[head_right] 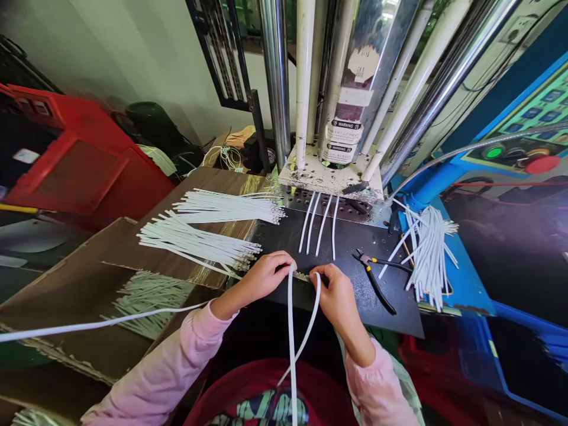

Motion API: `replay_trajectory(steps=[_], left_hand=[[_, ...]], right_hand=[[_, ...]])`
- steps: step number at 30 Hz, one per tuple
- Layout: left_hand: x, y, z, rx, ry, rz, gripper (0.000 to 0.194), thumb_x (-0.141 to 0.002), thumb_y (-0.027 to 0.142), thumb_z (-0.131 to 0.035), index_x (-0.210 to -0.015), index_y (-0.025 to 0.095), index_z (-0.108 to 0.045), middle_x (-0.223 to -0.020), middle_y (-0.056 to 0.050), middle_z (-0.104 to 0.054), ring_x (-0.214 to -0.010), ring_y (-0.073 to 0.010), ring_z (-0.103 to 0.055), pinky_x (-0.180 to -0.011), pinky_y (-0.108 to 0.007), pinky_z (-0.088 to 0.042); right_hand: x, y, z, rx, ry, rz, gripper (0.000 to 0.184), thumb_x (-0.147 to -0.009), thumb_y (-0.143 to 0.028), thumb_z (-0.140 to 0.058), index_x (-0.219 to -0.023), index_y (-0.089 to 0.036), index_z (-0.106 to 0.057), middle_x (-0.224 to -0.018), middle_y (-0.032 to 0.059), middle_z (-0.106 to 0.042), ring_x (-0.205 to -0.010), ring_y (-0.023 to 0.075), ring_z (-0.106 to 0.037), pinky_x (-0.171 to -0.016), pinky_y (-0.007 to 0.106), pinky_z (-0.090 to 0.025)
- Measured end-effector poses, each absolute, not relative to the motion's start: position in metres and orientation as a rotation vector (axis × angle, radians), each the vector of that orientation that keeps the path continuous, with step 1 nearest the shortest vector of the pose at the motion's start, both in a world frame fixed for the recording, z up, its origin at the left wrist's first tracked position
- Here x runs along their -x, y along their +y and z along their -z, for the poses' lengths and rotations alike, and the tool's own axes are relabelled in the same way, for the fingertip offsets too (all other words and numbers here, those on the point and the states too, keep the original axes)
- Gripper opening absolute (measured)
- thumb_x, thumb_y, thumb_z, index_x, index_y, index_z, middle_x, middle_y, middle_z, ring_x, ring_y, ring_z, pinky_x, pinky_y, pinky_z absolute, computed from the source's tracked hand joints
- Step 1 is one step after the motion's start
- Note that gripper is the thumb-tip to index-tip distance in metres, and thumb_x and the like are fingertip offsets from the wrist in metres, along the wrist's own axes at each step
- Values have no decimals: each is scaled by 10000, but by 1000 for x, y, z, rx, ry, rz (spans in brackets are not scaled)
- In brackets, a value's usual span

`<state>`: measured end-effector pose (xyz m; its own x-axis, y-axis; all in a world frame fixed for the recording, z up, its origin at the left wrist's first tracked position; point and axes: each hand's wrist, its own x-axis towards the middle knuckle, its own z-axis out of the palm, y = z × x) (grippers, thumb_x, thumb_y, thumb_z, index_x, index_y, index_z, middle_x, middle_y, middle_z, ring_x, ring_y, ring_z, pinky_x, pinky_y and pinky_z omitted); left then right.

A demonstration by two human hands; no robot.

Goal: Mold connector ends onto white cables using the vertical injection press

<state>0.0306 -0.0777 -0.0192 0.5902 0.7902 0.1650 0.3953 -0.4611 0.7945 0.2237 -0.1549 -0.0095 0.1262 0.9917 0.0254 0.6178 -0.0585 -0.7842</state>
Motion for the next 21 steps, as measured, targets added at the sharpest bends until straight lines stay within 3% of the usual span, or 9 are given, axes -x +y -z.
replay_trajectory(steps=[15,21], left_hand=[[-23,-101,38,-2031,940,-968,140,-937,98,-555,-877,172,-658,-911,-50,-683,-876,-163,-653,-832,-281,-518],[-21,-116,49,-2173,911,-1095,114,-951,117,-565,-972,185,-653,-965,-58,-693,-943,-182,-645,-878,-329,-525]], right_hand=[[-217,-164,10,1613,-1683,-684,141,-947,-235,-555,-882,-218,-679,-897,41,-688,-846,188,-657,-776,293,-505],[-220,-179,20,1423,-1783,-593,127,-962,-202,-571,-986,-228,-693,-1001,58,-681,-948,189,-658,-852,303,-523]])
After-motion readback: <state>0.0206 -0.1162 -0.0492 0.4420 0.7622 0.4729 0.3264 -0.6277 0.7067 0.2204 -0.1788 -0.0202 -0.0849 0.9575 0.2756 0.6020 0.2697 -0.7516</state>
